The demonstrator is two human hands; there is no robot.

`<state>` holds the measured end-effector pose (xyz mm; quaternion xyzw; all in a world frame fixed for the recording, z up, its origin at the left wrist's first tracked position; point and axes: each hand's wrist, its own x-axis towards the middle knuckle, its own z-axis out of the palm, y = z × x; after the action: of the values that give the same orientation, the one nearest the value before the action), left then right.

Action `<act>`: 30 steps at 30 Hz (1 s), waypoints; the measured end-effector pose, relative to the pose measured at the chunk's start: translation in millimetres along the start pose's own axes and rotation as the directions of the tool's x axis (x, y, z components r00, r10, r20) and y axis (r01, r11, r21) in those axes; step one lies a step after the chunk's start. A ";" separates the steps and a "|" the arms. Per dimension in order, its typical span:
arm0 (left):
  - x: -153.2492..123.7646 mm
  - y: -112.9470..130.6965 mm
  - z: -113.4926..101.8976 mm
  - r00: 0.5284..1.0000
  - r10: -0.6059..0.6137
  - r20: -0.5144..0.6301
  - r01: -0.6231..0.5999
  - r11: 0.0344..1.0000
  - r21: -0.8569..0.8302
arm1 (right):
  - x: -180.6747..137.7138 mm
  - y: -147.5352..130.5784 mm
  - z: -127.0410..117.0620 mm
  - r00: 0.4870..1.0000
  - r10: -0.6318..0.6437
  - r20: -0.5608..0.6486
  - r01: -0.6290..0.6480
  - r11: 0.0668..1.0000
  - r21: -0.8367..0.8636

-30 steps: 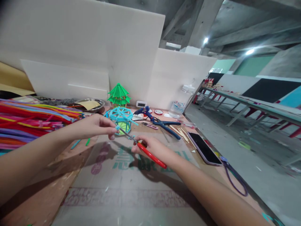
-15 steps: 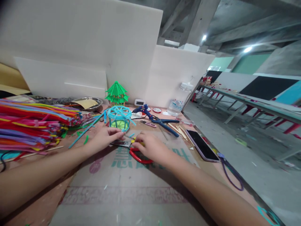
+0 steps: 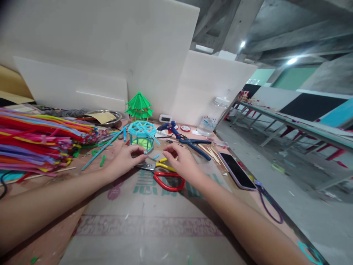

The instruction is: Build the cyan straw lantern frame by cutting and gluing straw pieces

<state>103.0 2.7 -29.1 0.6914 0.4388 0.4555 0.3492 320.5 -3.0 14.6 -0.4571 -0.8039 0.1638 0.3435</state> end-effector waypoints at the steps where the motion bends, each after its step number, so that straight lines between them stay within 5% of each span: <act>1: -0.4 0.1 0.2 1.000 0.001 0.000 -0.001 1.000 0.018 | -0.6 -0.7 -0.7 1.000 -0.007 -0.004 0.007 1.000 -0.004; 12: -1.2 -3.5 -1.0 0.995 0.099 0.021 -0.101 0.985 0.137 | 12.9 -11.5 1.2 0.998 -0.057 0.022 0.058 0.997 -0.051; 22: -4.2 6.3 -0.5 1.000 -0.021 0.005 0.021 1.000 0.018 | 56.3 -4.3 16.9 0.998 -0.070 0.002 0.069 0.981 -0.181; 27: -5.1 7.0 0.5 0.998 -0.047 0.039 0.049 0.997 -0.055 | 34.1 -13.8 19.1 0.998 0.017 0.061 -0.025 0.989 0.143; 30: -4.6 4.0 1.5 0.998 -0.048 0.037 0.051 0.994 -0.096 | 18.3 -13.2 25.9 0.969 0.143 0.203 -0.220 0.875 0.431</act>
<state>104.7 -3.2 -27.5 0.6703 0.4270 0.4555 0.4011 287.7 6.9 11.2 -0.4237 -0.7231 0.4141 0.3551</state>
